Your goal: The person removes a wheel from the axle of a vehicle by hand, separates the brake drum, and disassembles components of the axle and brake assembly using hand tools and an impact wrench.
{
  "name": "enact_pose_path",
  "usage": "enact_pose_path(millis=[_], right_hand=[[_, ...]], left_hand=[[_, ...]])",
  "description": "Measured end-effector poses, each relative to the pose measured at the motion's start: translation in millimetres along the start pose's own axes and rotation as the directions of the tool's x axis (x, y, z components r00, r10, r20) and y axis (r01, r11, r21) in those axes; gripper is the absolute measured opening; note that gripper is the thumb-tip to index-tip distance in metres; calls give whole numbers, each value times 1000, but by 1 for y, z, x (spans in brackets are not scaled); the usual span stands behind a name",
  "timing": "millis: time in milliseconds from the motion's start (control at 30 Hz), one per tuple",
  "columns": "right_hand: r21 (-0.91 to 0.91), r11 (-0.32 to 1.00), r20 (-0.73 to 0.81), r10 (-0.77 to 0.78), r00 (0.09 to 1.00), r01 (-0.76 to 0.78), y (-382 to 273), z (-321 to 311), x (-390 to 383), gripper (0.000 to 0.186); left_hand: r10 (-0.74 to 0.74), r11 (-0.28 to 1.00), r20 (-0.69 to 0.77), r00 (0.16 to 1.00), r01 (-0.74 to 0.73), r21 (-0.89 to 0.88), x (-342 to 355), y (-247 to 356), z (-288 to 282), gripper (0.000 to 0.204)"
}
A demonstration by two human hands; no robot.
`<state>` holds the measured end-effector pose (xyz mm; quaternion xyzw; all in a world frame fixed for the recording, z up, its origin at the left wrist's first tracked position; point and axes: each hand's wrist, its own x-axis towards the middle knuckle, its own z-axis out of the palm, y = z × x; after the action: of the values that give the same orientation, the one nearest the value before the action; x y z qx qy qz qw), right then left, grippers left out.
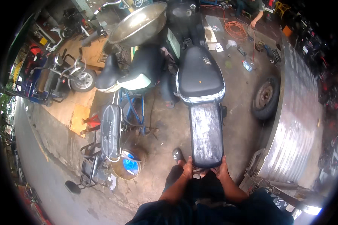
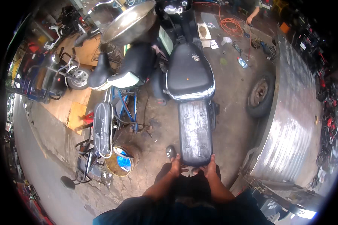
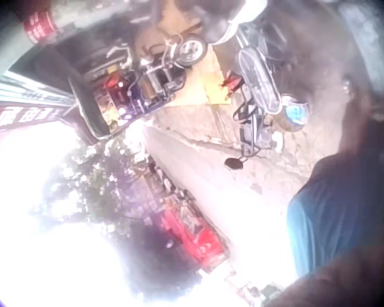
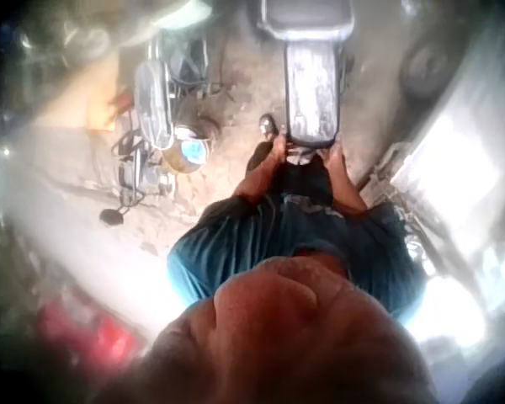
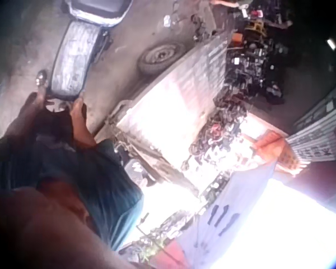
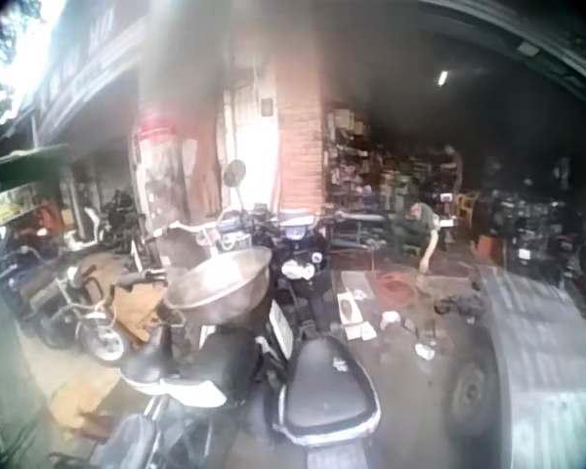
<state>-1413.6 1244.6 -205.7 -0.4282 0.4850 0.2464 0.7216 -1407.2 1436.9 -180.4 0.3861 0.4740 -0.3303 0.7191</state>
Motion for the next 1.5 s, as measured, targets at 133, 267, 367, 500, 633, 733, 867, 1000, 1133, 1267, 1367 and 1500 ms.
enact_pose_path(millis=[133, 267, 367, 500, 633, 733, 867, 1000, 1133, 1267, 1367, 1500], right_hand=[[-18, 999, -24, 41, 999, -41, -14, 9, -10, 75], [-25, 999, -56, 31, 998, -32, -43, 43, -35, 70], [60, 997, -7, 48, 999, -47, -50, 44, -21, 63], [182, 975, 160, 101, 982, -130, -48, 17, 15, 52], [224, 972, 141, 31, 990, -62, -46, 19, 24, 51], [168, 975, -25, 150, 988, -144, -72, 49, 2, 54], [199, 968, 25, 152, 988, -154, -69, 34, 23, 56], [193, 952, 100, 220, 970, -236, -77, 51, 9, 59], [212, 959, 51, 180, 982, -187, -73, 45, 13, 48], [271, 933, 211, 181, 960, -236, -46, 55, 12, 57], [24, 1000, 217, -16, 976, 11, -59, 81, 4, 56], [214, 968, 136, 107, 985, -134, -57, 79, -8, 58]], left_hand=[[-32, 989, 18, 999, 34, -142, 4, 13, 14, 72], [-40, 934, -11, 999, 33, -355, 29, 6, 8, 62], [-23, 885, 20, 1000, 30, -466, 70, -17, -11, 54], [41, 682, 420, 906, 282, -675, 85, -20, -12, 46], [29, 713, 412, 911, 270, -647, 99, -37, -30, 43], [-6, 785, 309, 951, 196, -588, 75, -15, -7, 40], [50, 742, 325, 944, 183, -645, 81, -16, -6, 39], [-42, 740, 287, 957, 223, -634, 73, -7, -7, 39], [131, 944, 174, 976, -68, -324, 25, 42, 6, 38], [337, 938, 241, 910, -303, -169, 13, 51, -14, 38], [-106, 735, 220, 970, 225, -639, 71, 22, -36, 37], [126, 931, 149, 981, -65, -359, 56, 21, -35, 40]])
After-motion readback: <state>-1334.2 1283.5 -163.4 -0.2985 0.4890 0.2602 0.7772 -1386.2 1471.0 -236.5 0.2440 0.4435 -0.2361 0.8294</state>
